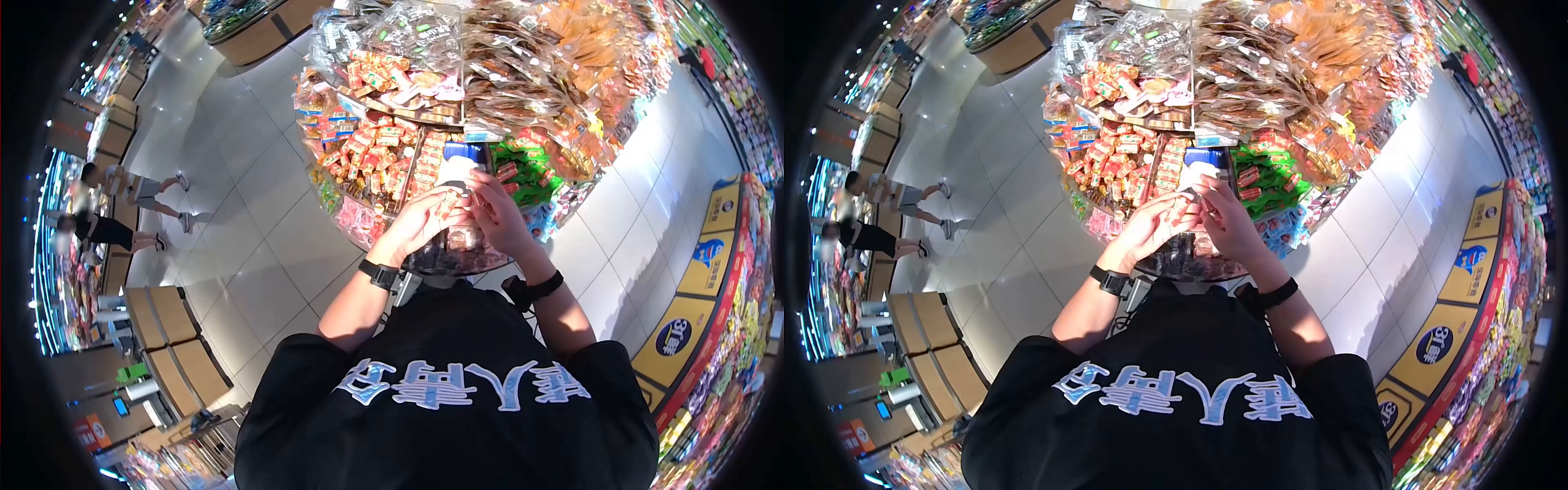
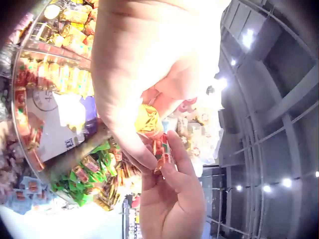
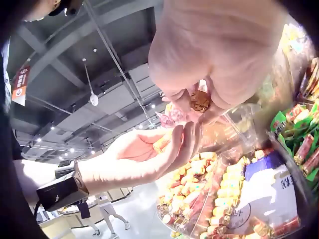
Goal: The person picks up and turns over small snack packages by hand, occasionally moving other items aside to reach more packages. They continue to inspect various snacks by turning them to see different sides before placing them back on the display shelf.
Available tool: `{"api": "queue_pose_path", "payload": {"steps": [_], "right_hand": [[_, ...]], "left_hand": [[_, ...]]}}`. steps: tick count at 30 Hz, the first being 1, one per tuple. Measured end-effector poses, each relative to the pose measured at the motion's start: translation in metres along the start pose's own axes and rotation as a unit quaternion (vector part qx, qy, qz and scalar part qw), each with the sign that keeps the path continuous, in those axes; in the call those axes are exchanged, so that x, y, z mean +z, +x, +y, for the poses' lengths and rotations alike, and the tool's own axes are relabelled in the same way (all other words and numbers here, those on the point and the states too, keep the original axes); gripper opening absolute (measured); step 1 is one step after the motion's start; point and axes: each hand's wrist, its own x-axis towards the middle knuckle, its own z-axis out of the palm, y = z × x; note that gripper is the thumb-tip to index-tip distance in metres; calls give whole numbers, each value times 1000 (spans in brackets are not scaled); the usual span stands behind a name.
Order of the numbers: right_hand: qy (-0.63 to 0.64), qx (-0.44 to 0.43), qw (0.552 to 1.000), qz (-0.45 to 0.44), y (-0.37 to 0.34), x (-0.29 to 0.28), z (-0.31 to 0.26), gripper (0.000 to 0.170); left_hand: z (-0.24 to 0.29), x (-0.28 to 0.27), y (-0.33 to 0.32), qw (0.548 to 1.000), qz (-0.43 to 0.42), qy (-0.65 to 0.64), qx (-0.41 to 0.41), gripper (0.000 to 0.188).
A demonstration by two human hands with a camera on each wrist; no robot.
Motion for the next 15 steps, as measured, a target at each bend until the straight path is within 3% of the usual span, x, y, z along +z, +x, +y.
{"api": "queue_pose_path", "payload": {"steps": [3,5,6,7,9,12,15], "right_hand": [[-1,-47,999,27,-8,-20,-16,49],[15,-48,998,24,-12,-31,-19,52],[-103,-99,989,25,-11,-40,-27,59],[-41,-80,996,25,-14,-41,-28,61],[80,-42,996,25,-18,-41,-31,66],[73,-89,993,39,-20,-46,-25,69],[45,-118,991,45,-22,-51,-17,67]], "left_hand": [[-4,30,-7,997,-58,-36,29,32],[-12,42,-12,995,-52,-62,62,31],[-14,45,-14,994,-52,-65,73,31],[-17,47,-15,993,-52,-68,84,31],[-22,57,-15,992,0,4,124,31],[-28,77,-15,969,63,145,191,33],[-28,77,-13,911,83,303,266,34]]}}
